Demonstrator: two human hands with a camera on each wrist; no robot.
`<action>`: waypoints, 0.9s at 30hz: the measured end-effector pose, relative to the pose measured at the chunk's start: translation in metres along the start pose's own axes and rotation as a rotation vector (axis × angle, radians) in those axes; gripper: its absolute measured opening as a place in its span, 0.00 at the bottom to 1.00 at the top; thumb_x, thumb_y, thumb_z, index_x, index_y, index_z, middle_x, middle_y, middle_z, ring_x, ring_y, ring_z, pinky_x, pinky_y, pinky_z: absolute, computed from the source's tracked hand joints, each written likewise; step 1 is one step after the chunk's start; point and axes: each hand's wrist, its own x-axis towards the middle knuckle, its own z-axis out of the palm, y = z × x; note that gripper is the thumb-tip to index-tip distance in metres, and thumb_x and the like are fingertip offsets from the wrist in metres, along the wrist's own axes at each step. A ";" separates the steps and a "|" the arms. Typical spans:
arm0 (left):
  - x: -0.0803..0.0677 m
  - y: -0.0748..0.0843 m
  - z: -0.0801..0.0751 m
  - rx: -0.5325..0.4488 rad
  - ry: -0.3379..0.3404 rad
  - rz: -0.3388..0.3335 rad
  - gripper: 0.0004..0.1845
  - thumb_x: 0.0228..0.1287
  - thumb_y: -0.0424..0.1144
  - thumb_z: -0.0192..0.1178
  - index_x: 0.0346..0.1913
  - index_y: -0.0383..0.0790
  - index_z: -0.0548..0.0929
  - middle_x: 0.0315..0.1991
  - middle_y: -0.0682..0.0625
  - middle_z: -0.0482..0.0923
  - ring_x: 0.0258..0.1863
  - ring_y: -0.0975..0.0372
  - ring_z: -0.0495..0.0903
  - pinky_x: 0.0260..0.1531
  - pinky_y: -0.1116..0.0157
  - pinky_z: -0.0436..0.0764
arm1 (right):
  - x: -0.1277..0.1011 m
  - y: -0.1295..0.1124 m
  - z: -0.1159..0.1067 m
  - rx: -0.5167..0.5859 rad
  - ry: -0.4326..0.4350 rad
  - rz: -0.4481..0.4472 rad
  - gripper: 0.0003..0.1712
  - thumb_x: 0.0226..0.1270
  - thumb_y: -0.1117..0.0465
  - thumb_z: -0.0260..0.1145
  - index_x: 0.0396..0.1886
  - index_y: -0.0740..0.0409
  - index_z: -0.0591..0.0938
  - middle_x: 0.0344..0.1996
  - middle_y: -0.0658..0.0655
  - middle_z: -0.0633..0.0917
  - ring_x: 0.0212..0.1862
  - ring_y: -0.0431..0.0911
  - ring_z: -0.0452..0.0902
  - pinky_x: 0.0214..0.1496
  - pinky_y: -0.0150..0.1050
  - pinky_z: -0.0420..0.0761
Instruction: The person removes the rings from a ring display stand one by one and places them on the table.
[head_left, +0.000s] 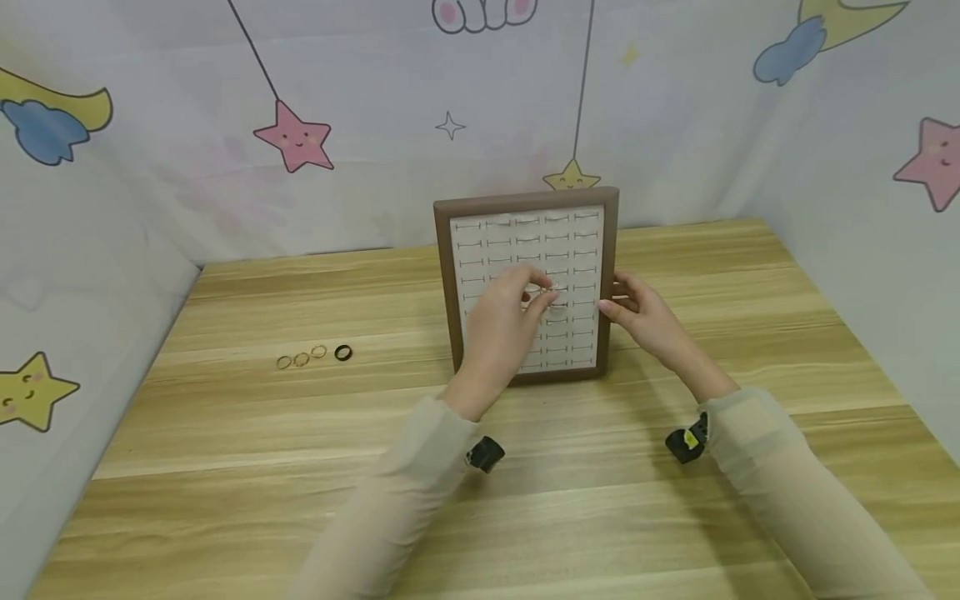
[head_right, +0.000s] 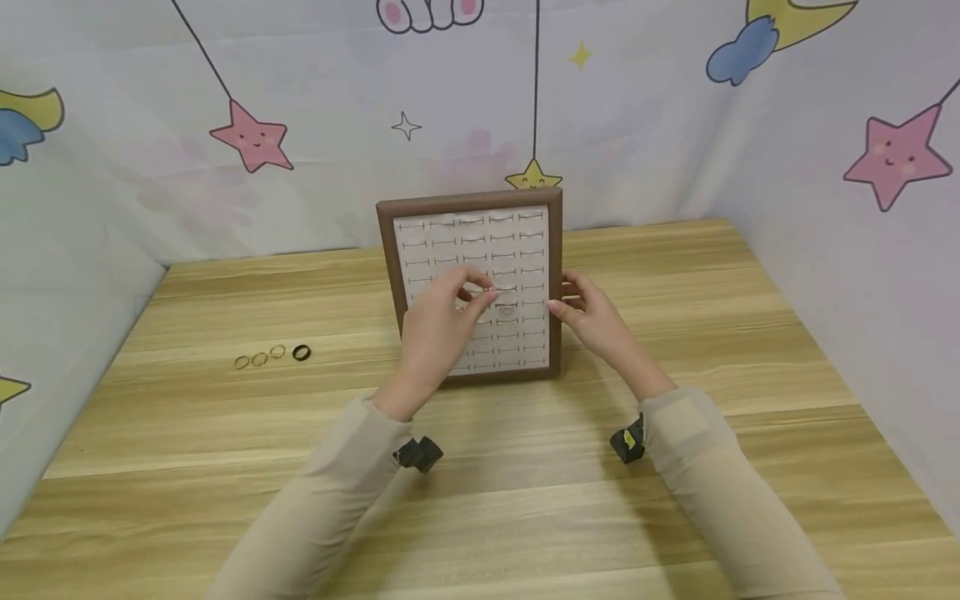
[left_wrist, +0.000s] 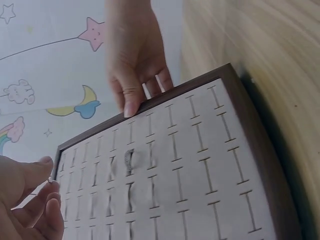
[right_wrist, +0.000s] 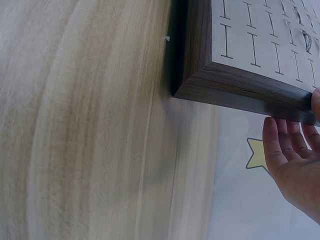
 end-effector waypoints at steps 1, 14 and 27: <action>0.000 0.001 -0.003 0.003 0.007 -0.001 0.10 0.65 0.43 0.61 0.45 0.45 0.81 0.47 0.52 0.83 0.41 0.62 0.82 0.30 0.69 0.80 | 0.000 0.000 0.000 0.003 0.001 0.000 0.34 0.74 0.62 0.52 0.73 0.69 0.52 0.65 0.73 0.65 0.68 0.63 0.63 0.67 0.54 0.69; -0.001 -0.015 -0.036 -0.046 0.184 -0.052 0.15 0.63 0.41 0.62 0.51 0.42 0.81 0.48 0.49 0.82 0.38 0.57 0.80 0.31 0.64 0.78 | 0.001 0.002 0.001 0.030 0.009 -0.009 0.32 0.74 0.64 0.53 0.72 0.69 0.54 0.64 0.73 0.66 0.67 0.63 0.65 0.49 0.17 0.72; -0.004 -0.049 -0.060 -0.061 0.245 -0.192 0.17 0.65 0.41 0.61 0.54 0.40 0.81 0.50 0.46 0.79 0.42 0.54 0.80 0.31 0.62 0.76 | 0.000 0.002 0.001 0.021 0.005 0.009 0.32 0.74 0.62 0.53 0.72 0.69 0.54 0.64 0.72 0.66 0.68 0.62 0.64 0.55 0.26 0.74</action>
